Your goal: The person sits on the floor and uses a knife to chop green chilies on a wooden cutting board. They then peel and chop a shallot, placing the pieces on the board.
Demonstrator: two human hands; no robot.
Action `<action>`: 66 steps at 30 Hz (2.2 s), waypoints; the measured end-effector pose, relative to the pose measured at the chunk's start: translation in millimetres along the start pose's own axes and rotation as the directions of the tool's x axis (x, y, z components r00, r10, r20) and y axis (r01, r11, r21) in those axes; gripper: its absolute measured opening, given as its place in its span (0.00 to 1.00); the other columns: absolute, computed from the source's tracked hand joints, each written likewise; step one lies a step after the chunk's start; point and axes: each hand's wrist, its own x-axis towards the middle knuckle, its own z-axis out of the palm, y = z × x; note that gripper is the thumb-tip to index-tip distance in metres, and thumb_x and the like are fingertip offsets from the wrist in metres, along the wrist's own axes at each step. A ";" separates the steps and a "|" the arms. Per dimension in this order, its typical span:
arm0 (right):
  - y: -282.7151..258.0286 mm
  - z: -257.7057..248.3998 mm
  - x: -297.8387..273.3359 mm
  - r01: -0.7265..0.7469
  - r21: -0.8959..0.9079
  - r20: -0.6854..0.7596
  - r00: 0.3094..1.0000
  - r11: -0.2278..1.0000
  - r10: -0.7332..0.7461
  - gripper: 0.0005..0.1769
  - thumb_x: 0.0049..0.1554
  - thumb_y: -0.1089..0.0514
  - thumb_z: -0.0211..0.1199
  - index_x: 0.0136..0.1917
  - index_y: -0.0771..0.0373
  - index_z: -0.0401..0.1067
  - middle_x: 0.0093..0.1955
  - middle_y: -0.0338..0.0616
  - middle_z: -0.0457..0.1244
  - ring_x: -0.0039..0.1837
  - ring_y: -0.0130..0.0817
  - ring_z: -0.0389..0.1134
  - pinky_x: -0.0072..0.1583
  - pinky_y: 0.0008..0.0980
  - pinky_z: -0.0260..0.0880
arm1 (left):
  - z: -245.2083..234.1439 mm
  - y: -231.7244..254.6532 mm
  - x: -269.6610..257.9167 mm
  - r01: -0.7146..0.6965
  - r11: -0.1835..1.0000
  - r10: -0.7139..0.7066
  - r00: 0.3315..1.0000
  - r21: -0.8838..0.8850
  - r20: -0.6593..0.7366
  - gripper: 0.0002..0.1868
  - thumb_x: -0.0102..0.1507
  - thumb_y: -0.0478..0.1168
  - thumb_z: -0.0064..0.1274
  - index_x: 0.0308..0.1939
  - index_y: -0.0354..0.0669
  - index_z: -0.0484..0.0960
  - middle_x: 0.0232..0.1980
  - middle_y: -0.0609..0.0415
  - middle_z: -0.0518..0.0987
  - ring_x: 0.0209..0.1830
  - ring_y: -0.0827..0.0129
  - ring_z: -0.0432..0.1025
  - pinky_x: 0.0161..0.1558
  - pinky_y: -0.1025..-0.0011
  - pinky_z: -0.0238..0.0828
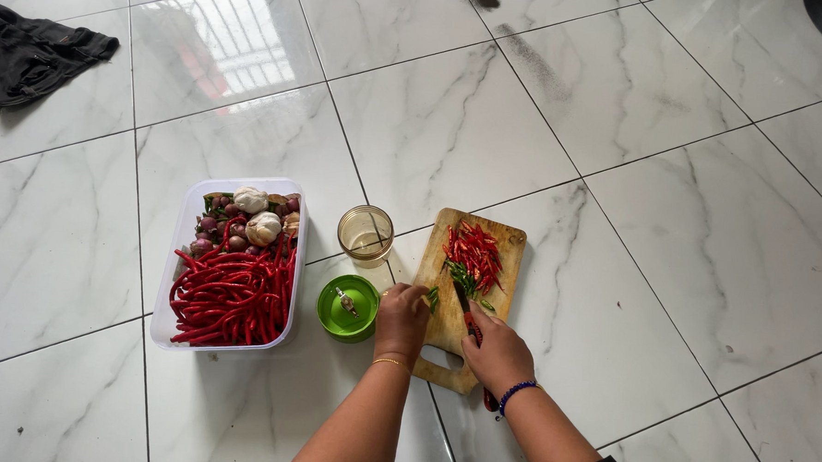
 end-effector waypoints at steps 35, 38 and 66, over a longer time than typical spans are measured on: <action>-6.6 8.3 -3.7 0.006 0.039 0.044 0.999 0.999 -0.008 0.36 0.57 0.51 0.57 0.78 0.40 0.56 0.62 0.40 0.66 0.59 0.42 0.70 0.61 0.41 0.72 | 9.8 43.8 12.0 0.225 0.961 -0.238 0.969 0.161 0.066 0.04 0.57 0.42 0.65 0.35 0.52 0.90 0.45 0.59 0.78 0.54 0.61 0.71 0.55 0.61 0.72; -5.0 11.0 -2.3 0.017 0.034 0.037 0.999 0.999 -0.018 0.36 0.57 0.51 0.57 0.78 0.41 0.56 0.61 0.40 0.66 0.59 0.42 0.70 0.61 0.41 0.72 | 7.0 50.1 13.5 0.288 0.942 -0.305 0.949 0.170 0.080 0.04 0.57 0.41 0.65 0.34 0.51 0.90 0.48 0.59 0.76 0.56 0.62 0.70 0.56 0.61 0.71; -10.4 19.0 13.2 -0.002 0.031 0.085 0.996 1.000 0.000 0.35 0.58 0.53 0.58 0.77 0.49 0.58 0.67 0.43 0.64 0.64 0.46 0.68 0.65 0.42 0.70 | 4.5 46.9 20.7 0.251 0.948 -0.283 0.946 0.196 0.160 0.03 0.57 0.38 0.65 0.34 0.51 0.89 0.51 0.60 0.74 0.56 0.62 0.70 0.58 0.62 0.71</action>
